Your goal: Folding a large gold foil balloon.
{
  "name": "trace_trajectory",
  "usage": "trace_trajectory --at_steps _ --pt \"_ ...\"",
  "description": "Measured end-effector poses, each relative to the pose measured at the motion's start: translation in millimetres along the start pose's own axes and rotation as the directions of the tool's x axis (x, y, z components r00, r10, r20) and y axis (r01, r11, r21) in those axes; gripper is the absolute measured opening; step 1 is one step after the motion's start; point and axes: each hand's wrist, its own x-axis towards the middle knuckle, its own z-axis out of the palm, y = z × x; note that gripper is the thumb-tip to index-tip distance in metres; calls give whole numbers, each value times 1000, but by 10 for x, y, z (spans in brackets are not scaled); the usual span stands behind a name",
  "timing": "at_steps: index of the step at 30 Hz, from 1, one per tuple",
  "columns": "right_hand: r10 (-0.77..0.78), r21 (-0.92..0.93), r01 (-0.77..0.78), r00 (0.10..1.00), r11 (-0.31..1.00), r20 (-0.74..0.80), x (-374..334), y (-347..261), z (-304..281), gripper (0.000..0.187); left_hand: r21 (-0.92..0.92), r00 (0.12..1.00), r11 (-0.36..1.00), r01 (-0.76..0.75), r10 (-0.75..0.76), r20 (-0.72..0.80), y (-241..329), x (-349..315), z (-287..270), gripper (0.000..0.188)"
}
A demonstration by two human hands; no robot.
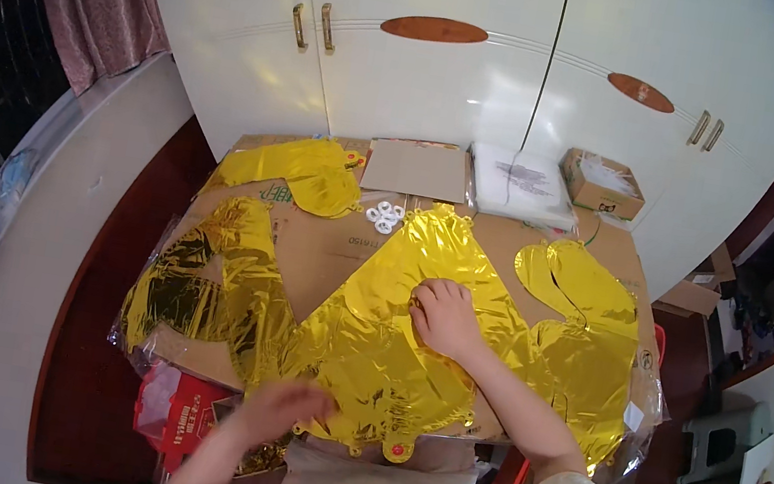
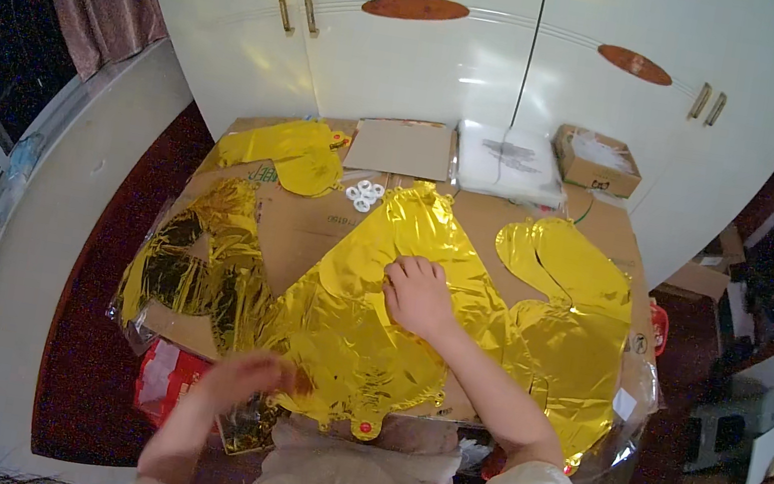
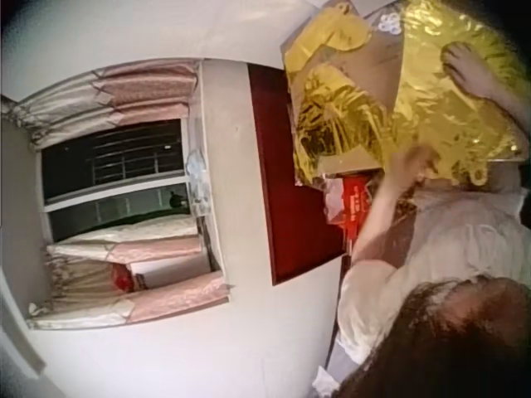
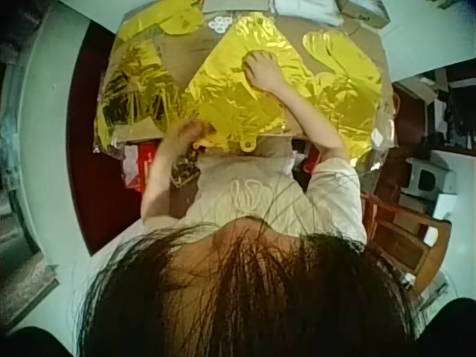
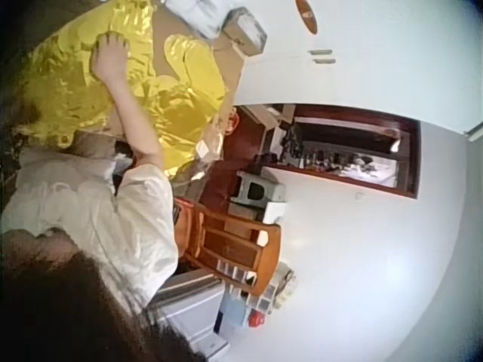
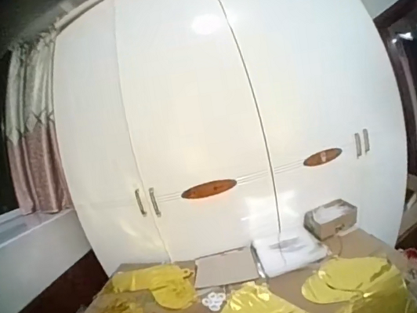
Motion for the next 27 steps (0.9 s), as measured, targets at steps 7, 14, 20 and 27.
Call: trace_trajectory --at_steps 7,14,20,27 --pt "-33 15 34 998 999 -49 4 -24 0 24 -209 912 976 67 -145 -384 188 1528 -263 32" --pt "-16 10 16 999 1000 -39 -24 19 -23 24 -254 963 959 122 -176 -203 379 1779 -84 23" --pt "-35 14 36 998 999 -61 -16 21 -32 24 523 889 759 -388 458 -5 -30 1938 28 31" --pt "136 152 -142 989 978 53 -4 51 -34 31 900 801 238 -366 572 175 11 1862 115 35"
